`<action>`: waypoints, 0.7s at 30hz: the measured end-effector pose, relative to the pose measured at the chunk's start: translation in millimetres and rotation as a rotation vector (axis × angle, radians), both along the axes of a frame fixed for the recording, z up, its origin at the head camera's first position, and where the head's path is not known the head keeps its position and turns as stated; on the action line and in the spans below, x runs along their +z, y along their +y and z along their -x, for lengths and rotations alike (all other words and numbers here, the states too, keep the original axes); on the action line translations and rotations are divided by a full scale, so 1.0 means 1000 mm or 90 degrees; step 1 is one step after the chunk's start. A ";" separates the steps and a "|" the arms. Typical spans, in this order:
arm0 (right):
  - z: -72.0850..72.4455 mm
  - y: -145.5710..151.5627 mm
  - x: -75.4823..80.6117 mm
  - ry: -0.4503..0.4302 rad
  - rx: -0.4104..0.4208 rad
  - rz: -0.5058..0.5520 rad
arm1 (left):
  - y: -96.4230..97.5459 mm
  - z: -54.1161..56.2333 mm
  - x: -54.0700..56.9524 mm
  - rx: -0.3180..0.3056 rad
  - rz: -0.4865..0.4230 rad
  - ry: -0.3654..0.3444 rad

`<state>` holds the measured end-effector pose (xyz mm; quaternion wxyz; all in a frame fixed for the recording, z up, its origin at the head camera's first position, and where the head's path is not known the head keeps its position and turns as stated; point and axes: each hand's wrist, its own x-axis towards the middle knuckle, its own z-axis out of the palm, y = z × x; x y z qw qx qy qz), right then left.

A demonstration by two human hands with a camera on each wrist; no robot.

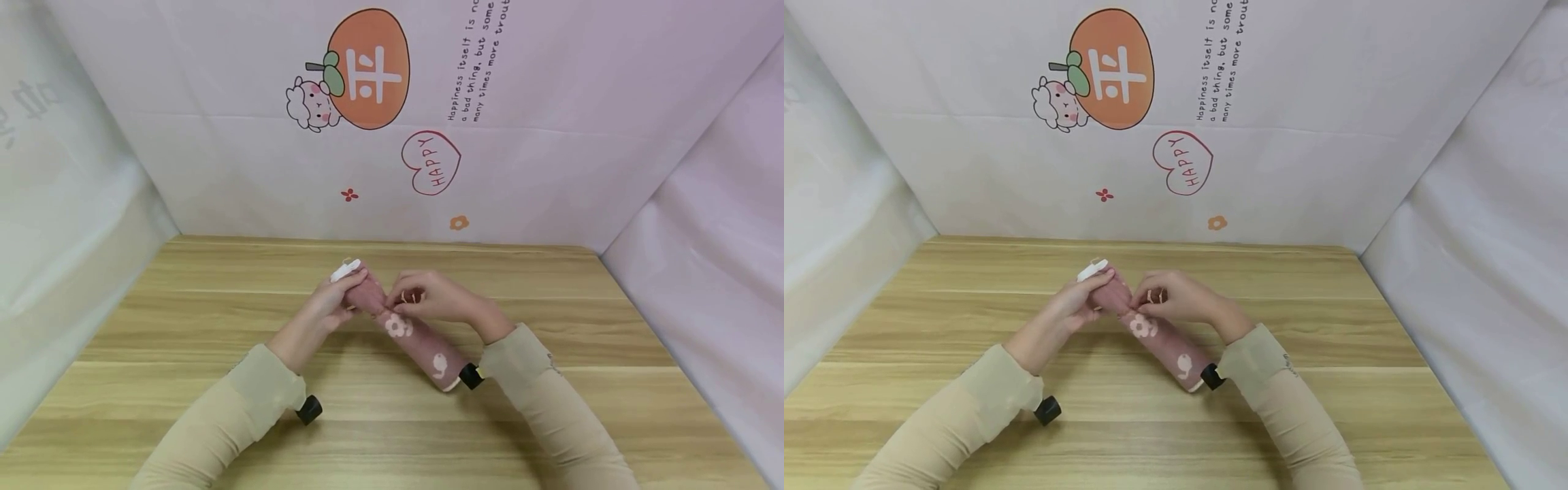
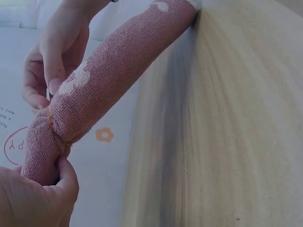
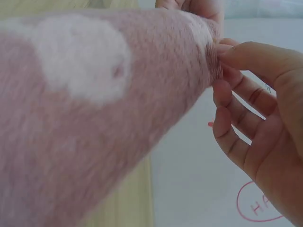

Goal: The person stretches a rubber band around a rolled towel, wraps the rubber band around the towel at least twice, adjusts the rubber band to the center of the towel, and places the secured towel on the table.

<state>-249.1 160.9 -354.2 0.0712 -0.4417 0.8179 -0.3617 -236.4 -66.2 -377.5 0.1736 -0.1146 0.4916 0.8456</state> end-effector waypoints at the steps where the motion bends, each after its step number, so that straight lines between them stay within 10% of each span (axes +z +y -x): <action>1: 0.000 0.002 -0.001 -0.012 -0.004 0.009 | 0.000 0.000 -0.001 -0.002 -0.013 -0.002; 13: -0.004 0.010 -0.008 -0.221 -0.037 -0.003 | -0.002 0.001 0.001 -0.040 -0.130 0.044; 21: -0.005 0.007 -0.010 -0.171 -0.058 0.019 | -0.001 -0.001 0.005 -0.028 -0.138 0.051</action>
